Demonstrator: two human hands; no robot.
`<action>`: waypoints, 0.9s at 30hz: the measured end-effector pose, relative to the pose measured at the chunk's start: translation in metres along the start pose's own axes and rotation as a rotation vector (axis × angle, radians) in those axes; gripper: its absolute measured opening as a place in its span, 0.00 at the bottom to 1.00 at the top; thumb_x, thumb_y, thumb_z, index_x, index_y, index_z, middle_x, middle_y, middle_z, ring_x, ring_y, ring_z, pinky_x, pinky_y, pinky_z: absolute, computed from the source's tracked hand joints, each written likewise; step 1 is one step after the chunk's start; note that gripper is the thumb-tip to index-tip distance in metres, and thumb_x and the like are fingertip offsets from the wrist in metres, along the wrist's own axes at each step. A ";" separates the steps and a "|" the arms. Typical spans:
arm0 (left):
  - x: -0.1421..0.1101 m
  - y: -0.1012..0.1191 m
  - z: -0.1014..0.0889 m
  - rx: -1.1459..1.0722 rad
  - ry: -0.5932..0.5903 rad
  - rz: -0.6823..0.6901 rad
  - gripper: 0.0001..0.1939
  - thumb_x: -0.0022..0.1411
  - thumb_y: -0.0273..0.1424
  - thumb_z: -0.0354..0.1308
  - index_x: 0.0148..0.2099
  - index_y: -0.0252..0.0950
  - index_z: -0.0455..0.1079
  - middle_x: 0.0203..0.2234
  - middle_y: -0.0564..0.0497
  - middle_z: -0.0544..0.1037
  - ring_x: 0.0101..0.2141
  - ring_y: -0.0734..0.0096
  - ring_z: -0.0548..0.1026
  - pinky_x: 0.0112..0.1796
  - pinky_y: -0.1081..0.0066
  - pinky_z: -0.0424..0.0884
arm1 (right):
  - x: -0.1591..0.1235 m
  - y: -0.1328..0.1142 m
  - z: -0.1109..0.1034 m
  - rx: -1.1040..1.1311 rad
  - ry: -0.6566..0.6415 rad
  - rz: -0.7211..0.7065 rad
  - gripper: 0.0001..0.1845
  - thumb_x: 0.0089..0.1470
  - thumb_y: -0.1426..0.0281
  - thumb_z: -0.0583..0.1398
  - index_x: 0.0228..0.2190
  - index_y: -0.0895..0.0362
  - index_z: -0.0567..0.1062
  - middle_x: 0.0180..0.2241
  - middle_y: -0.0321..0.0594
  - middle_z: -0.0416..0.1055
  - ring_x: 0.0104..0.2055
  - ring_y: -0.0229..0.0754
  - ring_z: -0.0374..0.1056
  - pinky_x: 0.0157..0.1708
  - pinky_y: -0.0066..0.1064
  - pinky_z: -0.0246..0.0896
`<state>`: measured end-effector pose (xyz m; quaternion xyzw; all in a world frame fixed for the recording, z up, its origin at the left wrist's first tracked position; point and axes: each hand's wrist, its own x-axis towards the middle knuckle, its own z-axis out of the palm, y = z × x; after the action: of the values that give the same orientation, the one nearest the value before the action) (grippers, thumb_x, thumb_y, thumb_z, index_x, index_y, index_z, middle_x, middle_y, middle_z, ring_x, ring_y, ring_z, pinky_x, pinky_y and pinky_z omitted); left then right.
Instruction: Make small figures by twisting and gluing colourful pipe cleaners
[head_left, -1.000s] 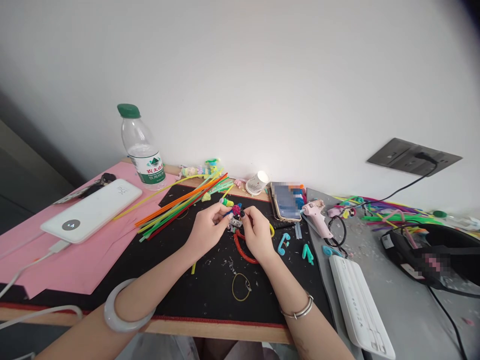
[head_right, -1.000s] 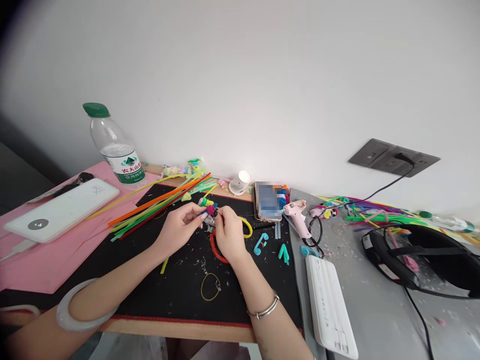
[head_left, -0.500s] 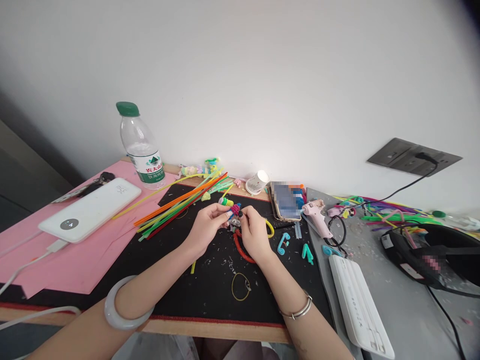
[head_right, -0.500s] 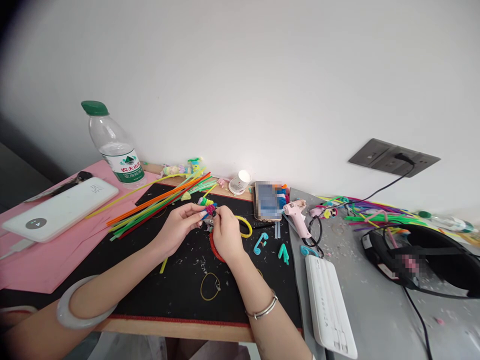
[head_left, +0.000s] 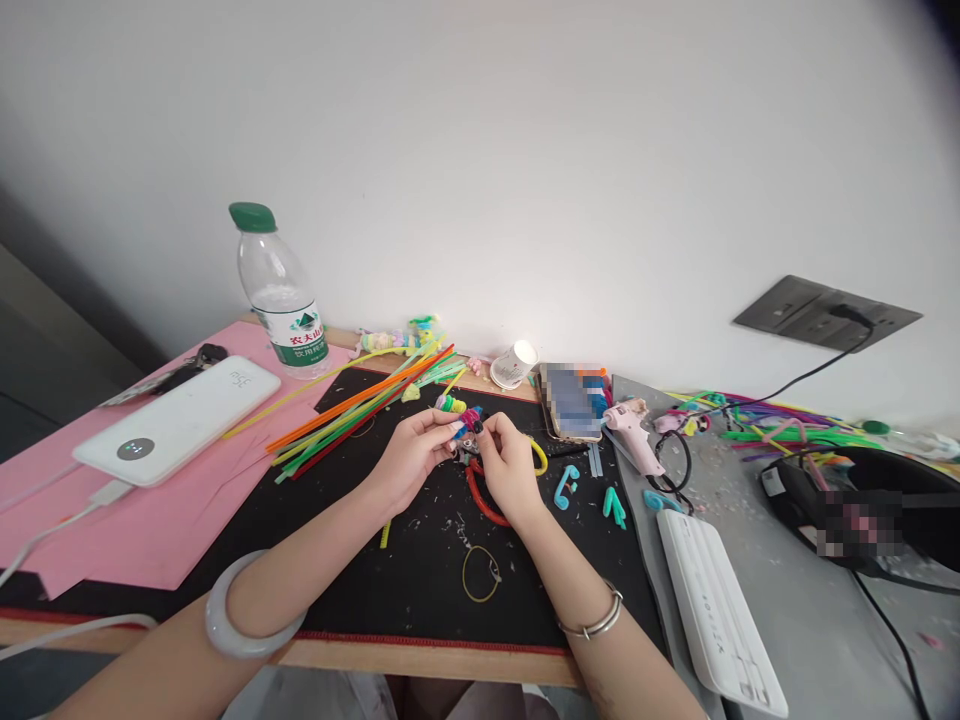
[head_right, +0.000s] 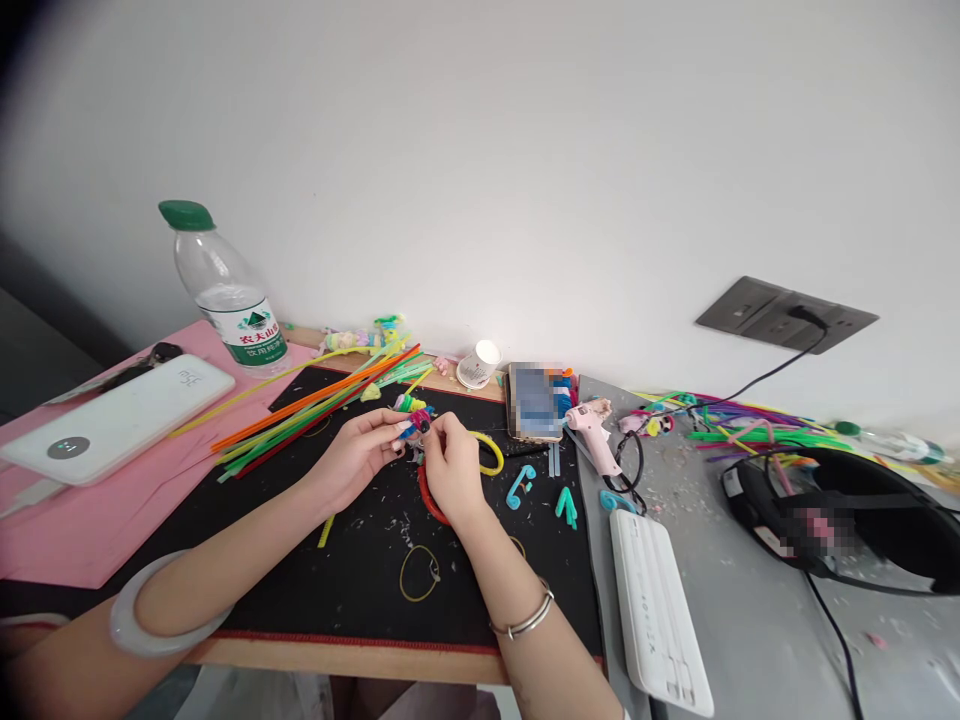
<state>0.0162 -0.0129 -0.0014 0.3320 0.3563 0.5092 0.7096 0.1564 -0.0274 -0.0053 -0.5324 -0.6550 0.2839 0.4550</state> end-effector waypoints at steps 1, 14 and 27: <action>0.000 0.000 0.000 -0.007 -0.003 -0.005 0.07 0.48 0.27 0.66 0.33 0.33 0.75 0.26 0.52 0.74 0.24 0.82 0.66 0.30 0.76 0.66 | 0.000 0.000 0.000 0.019 0.002 0.010 0.11 0.59 0.66 0.51 0.25 0.55 0.61 0.22 0.31 0.60 0.24 0.35 0.55 0.25 0.27 0.50; 0.001 0.003 0.002 -0.148 0.027 -0.083 0.06 0.45 0.24 0.66 0.30 0.32 0.74 0.23 0.52 0.74 0.22 0.82 0.66 0.28 0.76 0.66 | 0.001 0.002 -0.001 0.143 -0.036 0.048 0.09 0.58 0.65 0.52 0.28 0.56 0.64 0.24 0.32 0.62 0.25 0.35 0.55 0.25 0.26 0.52; -0.002 0.004 0.003 -0.008 0.032 -0.006 0.07 0.47 0.28 0.65 0.31 0.33 0.74 0.25 0.51 0.75 0.24 0.79 0.67 0.29 0.74 0.66 | 0.000 -0.007 -0.010 0.051 0.058 -0.007 0.12 0.58 0.64 0.52 0.26 0.55 0.63 0.21 0.31 0.57 0.23 0.34 0.52 0.23 0.26 0.48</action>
<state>0.0167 -0.0141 0.0035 0.3198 0.3664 0.5138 0.7068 0.1620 -0.0307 0.0050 -0.5263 -0.6358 0.2834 0.4883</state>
